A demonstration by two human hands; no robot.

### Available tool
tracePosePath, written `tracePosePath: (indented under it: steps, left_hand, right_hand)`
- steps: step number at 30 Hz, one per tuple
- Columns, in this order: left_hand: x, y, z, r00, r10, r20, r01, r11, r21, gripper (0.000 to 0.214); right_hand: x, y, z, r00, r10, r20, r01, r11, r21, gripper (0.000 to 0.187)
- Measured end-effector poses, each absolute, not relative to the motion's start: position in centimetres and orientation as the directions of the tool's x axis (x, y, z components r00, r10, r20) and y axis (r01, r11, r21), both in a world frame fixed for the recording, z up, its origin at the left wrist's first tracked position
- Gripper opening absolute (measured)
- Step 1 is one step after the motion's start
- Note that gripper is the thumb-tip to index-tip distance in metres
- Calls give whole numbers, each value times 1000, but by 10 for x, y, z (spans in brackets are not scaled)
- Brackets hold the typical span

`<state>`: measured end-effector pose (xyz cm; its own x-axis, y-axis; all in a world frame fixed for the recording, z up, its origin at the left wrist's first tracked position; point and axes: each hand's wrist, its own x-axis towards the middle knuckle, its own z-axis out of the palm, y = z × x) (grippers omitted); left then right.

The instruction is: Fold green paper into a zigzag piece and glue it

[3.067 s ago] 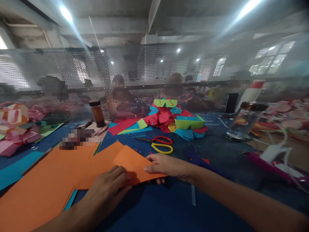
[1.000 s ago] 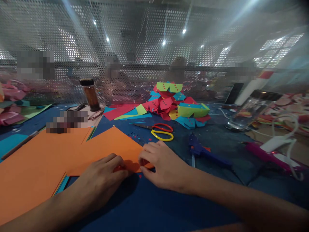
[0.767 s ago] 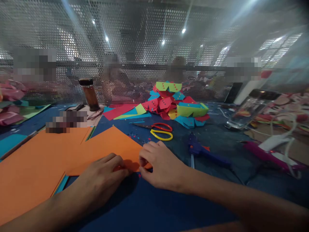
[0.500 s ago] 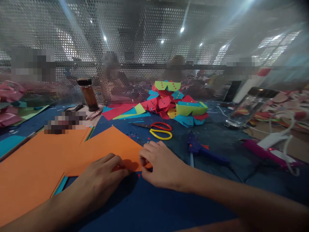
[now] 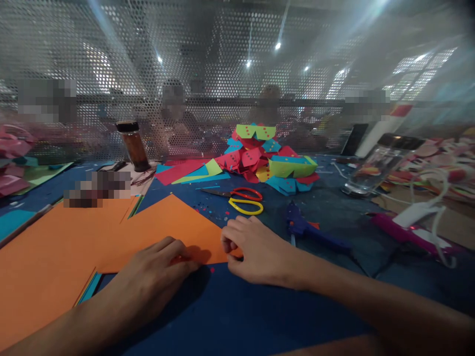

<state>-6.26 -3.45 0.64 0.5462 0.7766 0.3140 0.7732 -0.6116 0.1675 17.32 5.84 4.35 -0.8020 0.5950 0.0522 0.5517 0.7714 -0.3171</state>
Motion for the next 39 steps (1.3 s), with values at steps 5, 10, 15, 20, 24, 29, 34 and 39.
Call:
tracePosePath:
  steps: [5,10,15,20,24,29,34,39]
  left_hand:
    - [-62,-33,8,555,760,337,769,-624,140,30]
    - [-61,-33,10,562,753,343,762,-632,141,32]
    - [-62,-34,9,558,760,332,761,-629,162,32]
    - [-64,-36,5,556,773,304,770,-617,162,31]
    - [-63,-36,6,557,771,308,767,-620,167,31]
    - [-61,-34,8,558,767,318,765,-624,161,30]
    - [-62,-34,7,548,782,295,776,-608,169,29]
    - [-62,-36,7,549,779,304,770,-613,178,29]
  right_hand:
    - [178,61,46,-806,591,22,559,773,-300,11]
    - [183,63,44,-806,592,13,564,773,-292,12]
    - [186,63,47,-787,617,-12,588,743,-321,12]
    - [190,65,48,-772,635,-30,602,715,-354,13]
    - [192,67,47,-768,639,-43,594,687,-418,8]
    - [192,67,45,-761,649,-16,596,689,-413,8]
    - [192,68,43,-774,633,-21,583,699,-414,13]
    - [194,68,41,-776,631,-13,579,704,-411,14]
